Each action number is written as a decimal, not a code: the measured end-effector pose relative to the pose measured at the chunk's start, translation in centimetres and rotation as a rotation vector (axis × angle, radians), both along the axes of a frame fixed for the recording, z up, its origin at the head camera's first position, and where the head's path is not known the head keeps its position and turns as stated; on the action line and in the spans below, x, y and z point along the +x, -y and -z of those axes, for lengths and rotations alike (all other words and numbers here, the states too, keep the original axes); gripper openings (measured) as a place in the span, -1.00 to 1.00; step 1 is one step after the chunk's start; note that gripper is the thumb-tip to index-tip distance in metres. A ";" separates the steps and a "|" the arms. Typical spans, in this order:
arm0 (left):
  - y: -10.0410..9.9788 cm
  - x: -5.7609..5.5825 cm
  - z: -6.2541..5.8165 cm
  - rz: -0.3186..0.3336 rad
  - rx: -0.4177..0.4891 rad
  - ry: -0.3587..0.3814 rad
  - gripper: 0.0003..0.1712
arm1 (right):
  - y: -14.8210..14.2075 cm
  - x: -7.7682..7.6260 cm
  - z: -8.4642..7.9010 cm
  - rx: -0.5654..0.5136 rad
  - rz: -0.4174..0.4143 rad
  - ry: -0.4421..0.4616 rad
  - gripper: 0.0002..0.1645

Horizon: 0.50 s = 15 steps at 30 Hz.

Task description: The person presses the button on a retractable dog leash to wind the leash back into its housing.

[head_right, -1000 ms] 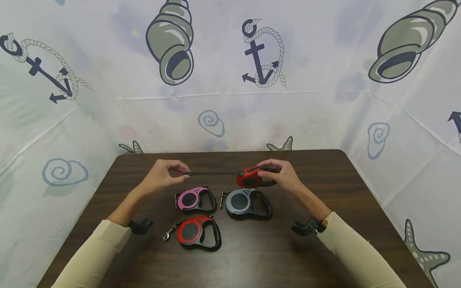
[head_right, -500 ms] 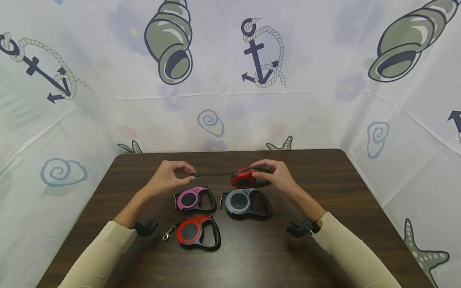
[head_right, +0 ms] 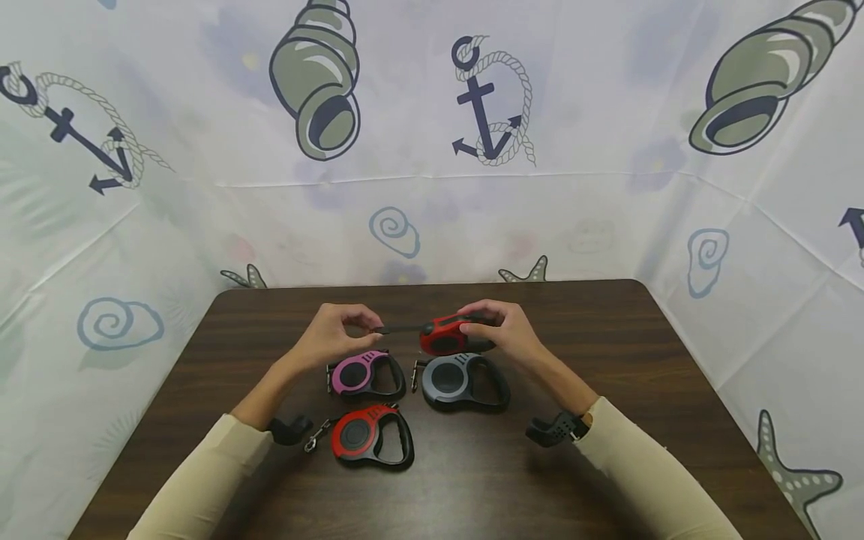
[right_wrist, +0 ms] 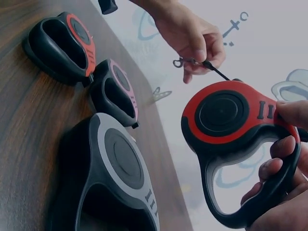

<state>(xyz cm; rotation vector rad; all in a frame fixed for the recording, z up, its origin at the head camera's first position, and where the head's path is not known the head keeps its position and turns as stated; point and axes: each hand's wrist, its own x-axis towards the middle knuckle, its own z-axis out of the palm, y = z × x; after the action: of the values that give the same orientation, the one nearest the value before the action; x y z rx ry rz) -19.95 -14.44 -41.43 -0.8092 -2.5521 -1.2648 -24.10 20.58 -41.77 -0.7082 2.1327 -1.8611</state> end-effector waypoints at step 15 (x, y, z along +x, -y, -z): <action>-1.9 0.0 0.8 0.040 0.034 -0.011 -0.85 | 1.0 0.6 0.6 -0.012 -0.012 0.025 -0.59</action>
<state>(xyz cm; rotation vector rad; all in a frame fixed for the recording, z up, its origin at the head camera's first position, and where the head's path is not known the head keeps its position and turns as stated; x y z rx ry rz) -19.94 -12.57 -42.27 -0.8614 -2.5105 -1.3085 -23.54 19.60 -42.36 -0.6950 2.0989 -1.8682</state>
